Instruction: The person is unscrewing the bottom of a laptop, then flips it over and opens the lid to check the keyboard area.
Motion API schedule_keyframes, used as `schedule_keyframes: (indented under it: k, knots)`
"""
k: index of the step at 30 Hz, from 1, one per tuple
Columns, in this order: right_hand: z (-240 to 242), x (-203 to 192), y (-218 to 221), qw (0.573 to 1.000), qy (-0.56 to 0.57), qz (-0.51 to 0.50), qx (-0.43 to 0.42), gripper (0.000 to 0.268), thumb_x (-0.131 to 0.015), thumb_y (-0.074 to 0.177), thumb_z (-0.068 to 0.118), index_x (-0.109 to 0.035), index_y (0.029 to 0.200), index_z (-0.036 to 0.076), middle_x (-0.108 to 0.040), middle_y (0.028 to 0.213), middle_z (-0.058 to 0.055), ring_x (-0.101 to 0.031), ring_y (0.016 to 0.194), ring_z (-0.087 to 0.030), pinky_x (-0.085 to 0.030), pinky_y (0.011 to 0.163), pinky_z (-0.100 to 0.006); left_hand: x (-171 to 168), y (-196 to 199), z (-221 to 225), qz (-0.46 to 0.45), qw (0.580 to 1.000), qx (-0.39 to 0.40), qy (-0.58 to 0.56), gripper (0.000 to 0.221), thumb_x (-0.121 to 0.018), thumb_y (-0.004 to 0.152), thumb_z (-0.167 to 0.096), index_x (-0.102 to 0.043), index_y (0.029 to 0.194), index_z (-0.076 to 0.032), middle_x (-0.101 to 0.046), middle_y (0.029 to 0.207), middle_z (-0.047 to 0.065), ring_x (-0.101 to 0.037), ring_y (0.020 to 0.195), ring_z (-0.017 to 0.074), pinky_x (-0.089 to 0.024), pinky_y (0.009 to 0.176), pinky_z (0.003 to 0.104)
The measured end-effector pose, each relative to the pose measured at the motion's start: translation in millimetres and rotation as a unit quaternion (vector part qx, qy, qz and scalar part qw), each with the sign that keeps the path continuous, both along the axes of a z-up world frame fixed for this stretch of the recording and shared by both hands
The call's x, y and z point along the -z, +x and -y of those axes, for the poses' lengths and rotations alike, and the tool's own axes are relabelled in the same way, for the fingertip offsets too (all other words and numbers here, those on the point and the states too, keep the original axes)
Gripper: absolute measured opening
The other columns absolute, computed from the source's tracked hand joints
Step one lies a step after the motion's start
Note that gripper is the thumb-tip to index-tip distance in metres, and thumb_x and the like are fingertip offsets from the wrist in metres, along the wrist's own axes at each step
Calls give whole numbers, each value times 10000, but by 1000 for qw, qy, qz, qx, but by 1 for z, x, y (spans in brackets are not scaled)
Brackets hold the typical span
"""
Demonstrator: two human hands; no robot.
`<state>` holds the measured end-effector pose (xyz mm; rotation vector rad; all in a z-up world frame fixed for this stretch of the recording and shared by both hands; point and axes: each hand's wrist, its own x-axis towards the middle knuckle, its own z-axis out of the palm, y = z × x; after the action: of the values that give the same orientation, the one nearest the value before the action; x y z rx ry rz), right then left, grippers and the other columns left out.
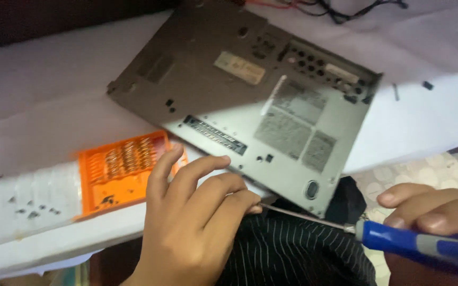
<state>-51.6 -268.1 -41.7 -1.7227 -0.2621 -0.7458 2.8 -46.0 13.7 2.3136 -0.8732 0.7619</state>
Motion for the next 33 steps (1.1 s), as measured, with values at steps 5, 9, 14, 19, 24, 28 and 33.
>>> schedule_keyframes:
  k: [5, 9, 14, 19, 24, 28, 33]
  knots:
    - [11, -18, -6, 998, 25, -54, -4, 249, -324, 940, 338, -432, 843, 136, -499, 711, 32, -594, 566, -79, -560, 765, -263, 0, 2, 24, -28, 999, 33, 4, 158, -457, 773, -16, -529, 656, -95, -502, 703, 10, -514, 808, 248, -274, 844, 478]
    - [26, -19, -9, 997, 49, -32, -50, 197, -473, 848, 357, -437, 1018, 265, -481, 627, 28, -519, 497, -109, -521, 684, -299, 2, 6, 41, -16, 999, 48, 8, 159, -475, 771, -19, -522, 648, -107, -499, 704, 8, -514, 803, 236, -299, 830, 468]
    - [36, -31, 3, 987, 89, -66, -117, 146, -453, 865, 271, -534, 927, 166, -558, 663, 10, -582, 493, -80, -522, 528, -207, 4, 12, 52, -44, 996, 75, -12, 114, -461, 769, -28, -541, 703, -74, -525, 725, 26, -512, 816, 259, -269, 842, 474]
    - [27, -40, 8, 983, 132, -120, -50, 223, -543, 787, 298, -486, 837, 88, -552, 527, -36, -580, 437, -103, -488, 427, -166, 11, 21, 58, -45, 995, 84, -21, 68, -502, 753, -53, -554, 720, -83, -535, 725, 20, -512, 825, 251, -266, 855, 477]
    - [32, -41, 17, 946, 241, -104, -193, 197, -561, 821, 194, -527, 835, 0, -602, 575, -140, -584, 372, -186, -539, 399, -264, 18, 26, 60, -64, 994, 84, -39, 42, -536, 743, -111, -547, 705, -97, -535, 724, 20, -516, 808, 227, -278, 845, 456]
    - [22, -42, 12, 959, 213, -161, -97, 154, -456, 755, 61, -505, 869, -30, -615, 633, -204, -656, 494, -270, -595, 442, -325, 22, 32, 58, -56, 993, 90, -42, 29, -577, 721, -102, -553, 722, -85, -542, 729, 38, -519, 796, 254, -289, 834, 467]
    - [7, -47, 8, 957, -39, -233, 168, 277, -521, 597, 87, -510, 822, -75, -603, 550, -181, -650, 442, -226, -542, 461, -260, 30, 39, 52, -92, 986, 113, -82, 65, -605, 693, -116, -559, 732, -93, -551, 738, 21, -504, 823, 230, -301, 848, 441]
